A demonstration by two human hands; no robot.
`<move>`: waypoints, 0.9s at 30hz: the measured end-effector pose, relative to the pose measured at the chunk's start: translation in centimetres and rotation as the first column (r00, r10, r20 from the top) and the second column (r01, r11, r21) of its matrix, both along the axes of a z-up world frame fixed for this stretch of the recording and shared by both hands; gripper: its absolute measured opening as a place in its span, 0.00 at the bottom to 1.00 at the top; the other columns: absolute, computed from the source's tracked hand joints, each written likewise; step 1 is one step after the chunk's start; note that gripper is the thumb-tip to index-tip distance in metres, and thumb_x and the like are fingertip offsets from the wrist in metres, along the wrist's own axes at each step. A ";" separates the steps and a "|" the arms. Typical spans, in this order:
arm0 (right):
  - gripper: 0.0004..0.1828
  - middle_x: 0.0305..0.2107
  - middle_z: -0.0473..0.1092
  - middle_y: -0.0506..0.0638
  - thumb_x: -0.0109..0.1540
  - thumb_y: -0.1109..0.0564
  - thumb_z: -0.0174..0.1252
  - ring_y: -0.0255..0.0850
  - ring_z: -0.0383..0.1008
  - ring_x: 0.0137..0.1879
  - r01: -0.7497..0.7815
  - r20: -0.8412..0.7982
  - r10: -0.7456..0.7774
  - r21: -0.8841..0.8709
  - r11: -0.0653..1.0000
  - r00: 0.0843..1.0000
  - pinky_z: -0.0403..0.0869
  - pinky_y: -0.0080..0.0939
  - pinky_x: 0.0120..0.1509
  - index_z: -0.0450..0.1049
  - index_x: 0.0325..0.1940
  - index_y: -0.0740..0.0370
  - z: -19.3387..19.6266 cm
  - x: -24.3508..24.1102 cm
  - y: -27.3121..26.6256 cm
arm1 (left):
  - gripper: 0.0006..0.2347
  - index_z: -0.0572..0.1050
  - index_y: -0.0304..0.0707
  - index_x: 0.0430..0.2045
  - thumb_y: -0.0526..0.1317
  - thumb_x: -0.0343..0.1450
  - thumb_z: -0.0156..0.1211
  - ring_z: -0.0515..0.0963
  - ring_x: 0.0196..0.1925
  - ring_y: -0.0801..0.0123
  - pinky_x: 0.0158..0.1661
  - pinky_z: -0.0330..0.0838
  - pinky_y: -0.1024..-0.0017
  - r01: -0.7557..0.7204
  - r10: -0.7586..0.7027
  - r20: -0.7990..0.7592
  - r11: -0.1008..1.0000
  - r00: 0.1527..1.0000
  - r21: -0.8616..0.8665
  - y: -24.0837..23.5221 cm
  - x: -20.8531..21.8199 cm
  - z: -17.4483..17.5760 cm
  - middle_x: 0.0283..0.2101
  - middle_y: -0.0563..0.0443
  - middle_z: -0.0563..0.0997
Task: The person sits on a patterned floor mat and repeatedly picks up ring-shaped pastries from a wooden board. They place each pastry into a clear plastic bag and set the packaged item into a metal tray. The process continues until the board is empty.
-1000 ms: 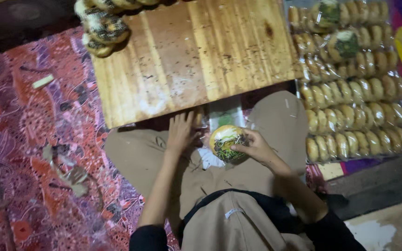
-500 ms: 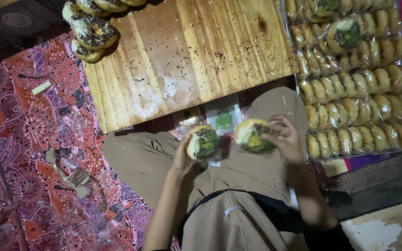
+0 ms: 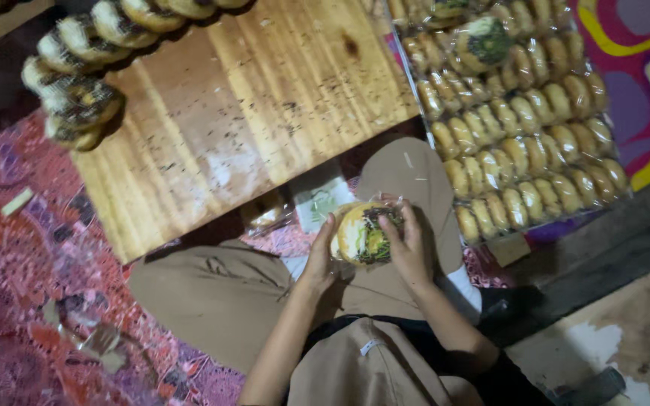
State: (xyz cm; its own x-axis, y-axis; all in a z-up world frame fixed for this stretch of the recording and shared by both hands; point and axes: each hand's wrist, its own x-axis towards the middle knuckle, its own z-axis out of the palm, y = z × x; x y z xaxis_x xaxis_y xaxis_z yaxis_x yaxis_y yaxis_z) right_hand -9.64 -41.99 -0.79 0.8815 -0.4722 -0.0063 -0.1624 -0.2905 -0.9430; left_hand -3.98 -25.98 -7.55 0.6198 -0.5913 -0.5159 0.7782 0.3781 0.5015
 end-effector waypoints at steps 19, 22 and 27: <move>0.38 0.66 0.58 0.62 0.65 0.45 0.64 0.53 0.65 0.69 0.763 0.085 -0.819 0.319 0.562 0.568 0.73 0.52 0.71 0.54 0.71 0.61 -15.9 14.8 -30.6 | 0.31 0.66 0.26 0.59 0.47 0.66 0.70 0.67 0.60 0.39 0.60 0.63 0.50 -0.759 -0.703 0.636 0.214 0.317 0.615 10.2 4.4 -1.7 0.56 0.23 0.70; 0.36 0.63 0.64 0.61 0.66 0.42 0.63 0.51 0.71 0.65 0.812 0.064 -0.831 0.185 0.554 0.552 0.74 0.50 0.69 0.57 0.67 0.61 -16.3 17.9 -29.8 | 0.43 0.65 0.21 0.56 0.58 0.55 0.75 0.67 0.55 0.34 0.55 0.63 0.46 -0.695 -0.826 0.492 0.183 0.275 0.695 12.9 6.3 -2.4 0.52 0.20 0.71; 0.39 0.61 0.62 0.62 0.66 0.32 0.57 0.54 0.68 0.63 0.831 -0.121 -0.829 -0.041 0.554 0.546 0.67 0.54 0.67 0.55 0.68 0.59 -13.7 20.1 -27.1 | 0.41 0.67 0.34 0.56 0.62 0.54 0.75 0.77 0.52 0.41 0.52 0.71 0.49 -0.292 -0.927 -0.030 -0.149 0.375 0.945 14.5 9.1 -5.4 0.48 0.33 0.78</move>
State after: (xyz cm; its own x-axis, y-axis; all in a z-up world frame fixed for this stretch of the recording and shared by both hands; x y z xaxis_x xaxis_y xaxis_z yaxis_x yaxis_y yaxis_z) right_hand 10.48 -69.08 -14.50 0.0884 -0.9917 -0.0933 -0.4259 0.0471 -0.9036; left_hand 5.11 -11.44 -12.96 0.8589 -0.3082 -0.4091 -0.2601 -0.9505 0.1700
